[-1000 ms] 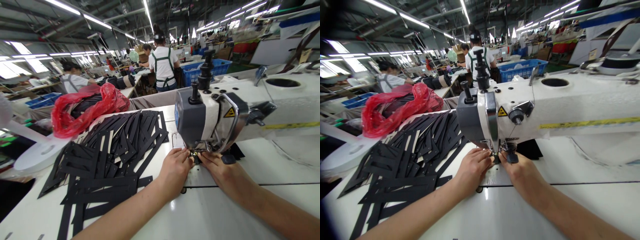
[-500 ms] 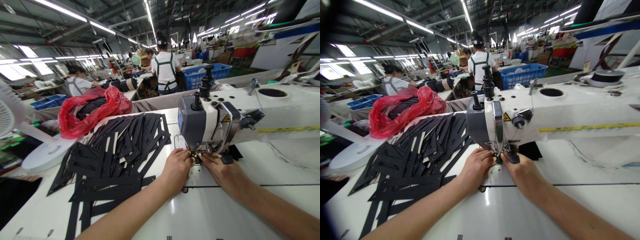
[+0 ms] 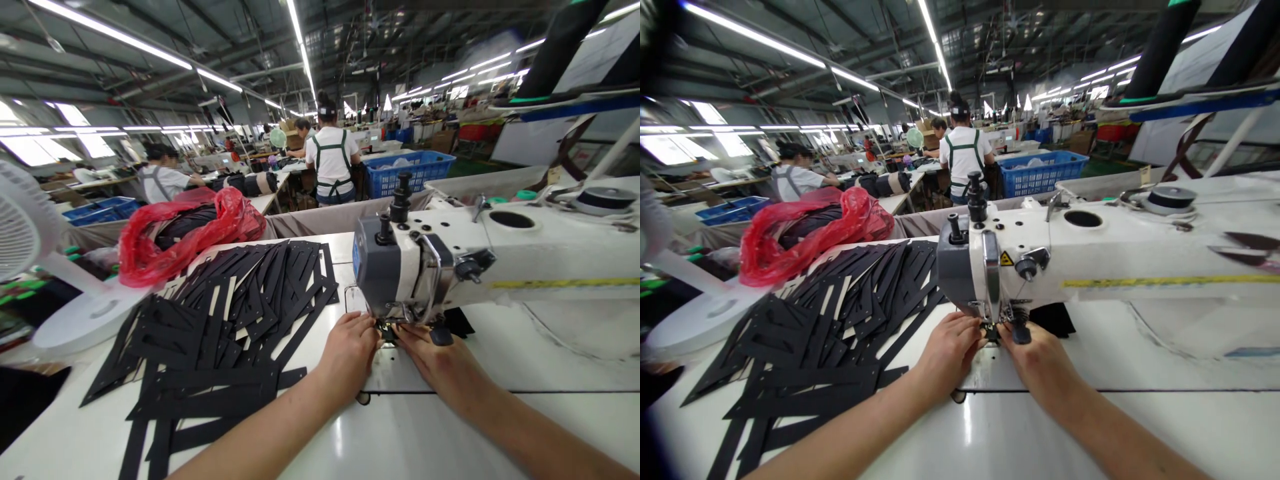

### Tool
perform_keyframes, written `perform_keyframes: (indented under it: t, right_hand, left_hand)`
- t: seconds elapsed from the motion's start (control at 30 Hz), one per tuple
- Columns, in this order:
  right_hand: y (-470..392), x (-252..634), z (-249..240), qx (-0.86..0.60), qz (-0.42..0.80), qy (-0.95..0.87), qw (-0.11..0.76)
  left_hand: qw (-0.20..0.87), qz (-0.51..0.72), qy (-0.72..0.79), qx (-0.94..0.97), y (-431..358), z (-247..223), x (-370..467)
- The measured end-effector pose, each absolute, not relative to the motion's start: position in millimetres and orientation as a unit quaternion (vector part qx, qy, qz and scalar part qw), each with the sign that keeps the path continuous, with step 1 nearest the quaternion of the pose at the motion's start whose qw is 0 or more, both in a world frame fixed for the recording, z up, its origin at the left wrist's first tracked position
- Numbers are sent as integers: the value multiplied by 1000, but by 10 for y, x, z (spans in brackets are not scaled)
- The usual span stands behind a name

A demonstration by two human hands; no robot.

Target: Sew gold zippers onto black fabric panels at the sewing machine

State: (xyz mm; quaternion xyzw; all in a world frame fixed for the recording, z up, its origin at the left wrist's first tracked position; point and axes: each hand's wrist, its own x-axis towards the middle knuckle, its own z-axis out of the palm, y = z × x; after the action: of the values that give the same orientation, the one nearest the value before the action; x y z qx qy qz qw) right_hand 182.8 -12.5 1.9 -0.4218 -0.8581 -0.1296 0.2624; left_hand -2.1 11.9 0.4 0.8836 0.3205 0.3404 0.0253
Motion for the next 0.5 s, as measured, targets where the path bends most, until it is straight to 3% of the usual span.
perform_keyframes:
  t: [0.17,0.37,0.5]
  right_hand:
    - [-18,2200,119,-405,-126,-873,242]
    - [-332,2409,272,-429,-260,-850,157]
    - [-993,2002,145,-422,-249,-832,261]
  left_hand:
    - [25,335,335,880,160,-22,-41]
    - [-18,282,316,906,-205,229,-13]
    - [-10,244,232,942,-526,312,154]
